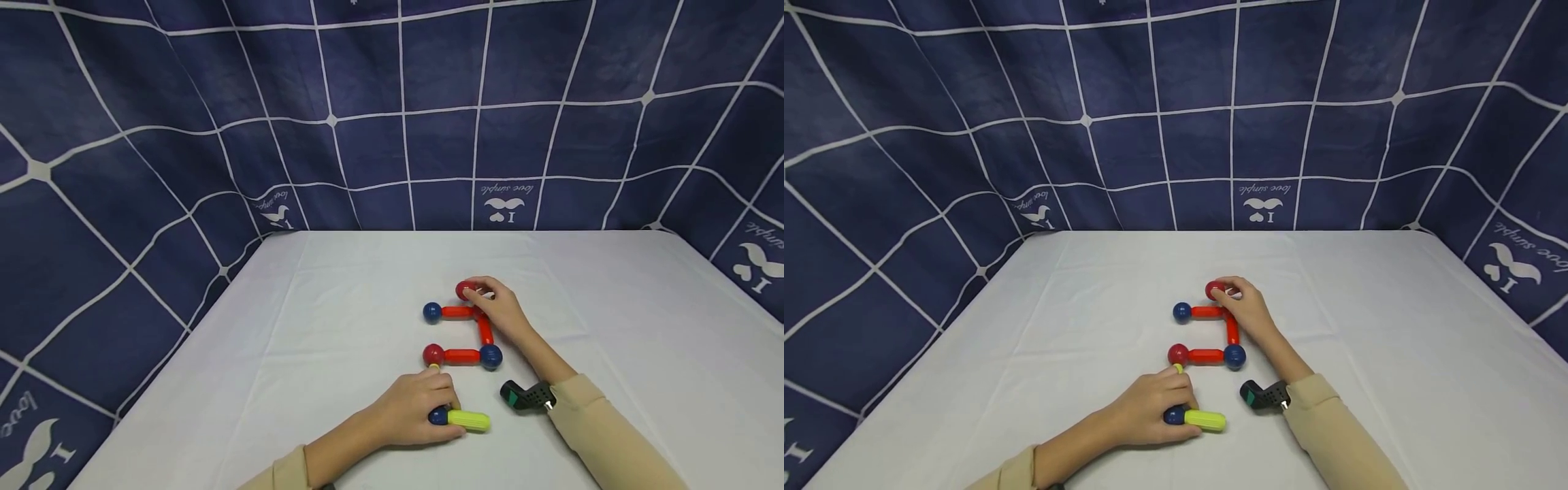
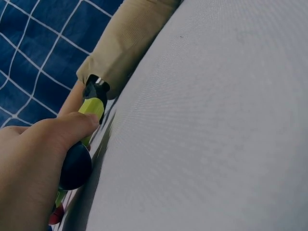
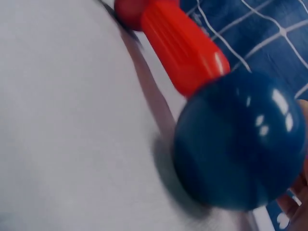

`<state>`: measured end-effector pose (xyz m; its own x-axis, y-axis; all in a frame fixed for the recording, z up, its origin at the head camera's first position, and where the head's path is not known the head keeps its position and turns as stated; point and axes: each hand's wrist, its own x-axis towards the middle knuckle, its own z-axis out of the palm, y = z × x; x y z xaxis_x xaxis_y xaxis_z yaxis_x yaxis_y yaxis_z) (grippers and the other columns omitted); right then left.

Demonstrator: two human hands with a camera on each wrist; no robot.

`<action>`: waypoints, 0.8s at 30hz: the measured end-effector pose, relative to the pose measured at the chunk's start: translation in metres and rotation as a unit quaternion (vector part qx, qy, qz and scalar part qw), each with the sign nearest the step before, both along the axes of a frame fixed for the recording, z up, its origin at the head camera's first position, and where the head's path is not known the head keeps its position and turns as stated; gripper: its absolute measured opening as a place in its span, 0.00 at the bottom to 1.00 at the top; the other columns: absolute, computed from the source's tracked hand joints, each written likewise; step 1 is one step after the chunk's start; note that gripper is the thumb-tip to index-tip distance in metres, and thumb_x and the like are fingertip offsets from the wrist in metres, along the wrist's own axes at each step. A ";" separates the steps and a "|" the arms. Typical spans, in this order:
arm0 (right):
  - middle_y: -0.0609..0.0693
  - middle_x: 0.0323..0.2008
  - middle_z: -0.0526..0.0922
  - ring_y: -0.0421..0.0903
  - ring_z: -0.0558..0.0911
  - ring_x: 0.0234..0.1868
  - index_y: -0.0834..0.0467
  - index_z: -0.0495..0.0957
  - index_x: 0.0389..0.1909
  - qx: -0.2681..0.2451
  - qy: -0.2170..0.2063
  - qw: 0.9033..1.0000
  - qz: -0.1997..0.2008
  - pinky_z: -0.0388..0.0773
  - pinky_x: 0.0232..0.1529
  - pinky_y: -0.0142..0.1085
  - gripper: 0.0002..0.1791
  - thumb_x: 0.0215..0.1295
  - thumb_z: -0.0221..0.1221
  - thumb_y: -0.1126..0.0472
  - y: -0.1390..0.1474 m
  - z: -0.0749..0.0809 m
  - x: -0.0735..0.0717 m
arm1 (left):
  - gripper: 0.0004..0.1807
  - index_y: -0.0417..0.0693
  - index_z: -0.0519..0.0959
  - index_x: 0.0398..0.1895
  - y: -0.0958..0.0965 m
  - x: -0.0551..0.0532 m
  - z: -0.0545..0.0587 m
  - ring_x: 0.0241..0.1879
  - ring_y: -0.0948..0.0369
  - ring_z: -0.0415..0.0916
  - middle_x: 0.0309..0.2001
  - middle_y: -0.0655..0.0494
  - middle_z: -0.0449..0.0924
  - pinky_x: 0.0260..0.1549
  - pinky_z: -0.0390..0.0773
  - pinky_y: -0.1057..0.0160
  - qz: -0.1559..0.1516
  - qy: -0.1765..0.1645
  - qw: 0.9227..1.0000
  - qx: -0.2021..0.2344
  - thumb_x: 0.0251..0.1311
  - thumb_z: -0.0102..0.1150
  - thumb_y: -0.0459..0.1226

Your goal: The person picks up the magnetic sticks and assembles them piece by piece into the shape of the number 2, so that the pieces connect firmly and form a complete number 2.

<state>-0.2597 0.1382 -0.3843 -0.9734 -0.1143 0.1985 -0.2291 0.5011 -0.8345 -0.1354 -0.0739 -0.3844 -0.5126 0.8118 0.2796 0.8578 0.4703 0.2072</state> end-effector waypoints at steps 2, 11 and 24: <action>0.56 0.47 0.76 0.50 0.71 0.47 0.56 0.73 0.52 0.001 0.011 1.000 0.003 0.69 0.47 0.38 0.24 0.60 0.55 0.46 -0.002 0.004 0.003 | 0.12 0.59 0.77 0.31 0.000 0.000 0.000 0.32 0.73 0.62 0.30 0.69 0.70 0.24 0.53 0.86 -0.001 0.000 1.000 0.001 0.55 0.55 0.55; 0.54 0.45 0.77 0.48 0.72 0.45 0.56 0.72 0.52 0.022 0.059 0.998 0.019 0.70 0.47 0.40 0.23 0.59 0.58 0.49 -0.002 0.022 0.030 | 0.12 0.60 0.78 0.31 0.001 -0.001 0.000 0.32 0.73 0.62 0.30 0.70 0.69 0.23 0.54 0.86 0.007 -0.001 1.000 0.000 0.54 0.55 0.55; 0.49 0.43 0.77 0.33 0.73 0.39 0.56 0.74 0.48 0.037 0.070 0.996 0.043 0.73 0.39 0.26 0.18 0.57 0.61 0.57 0.028 0.014 0.085 | 0.12 0.59 0.78 0.31 0.001 -0.001 0.001 0.31 0.73 0.62 0.30 0.69 0.70 0.24 0.56 0.85 0.006 -0.020 1.000 -0.003 0.54 0.55 0.55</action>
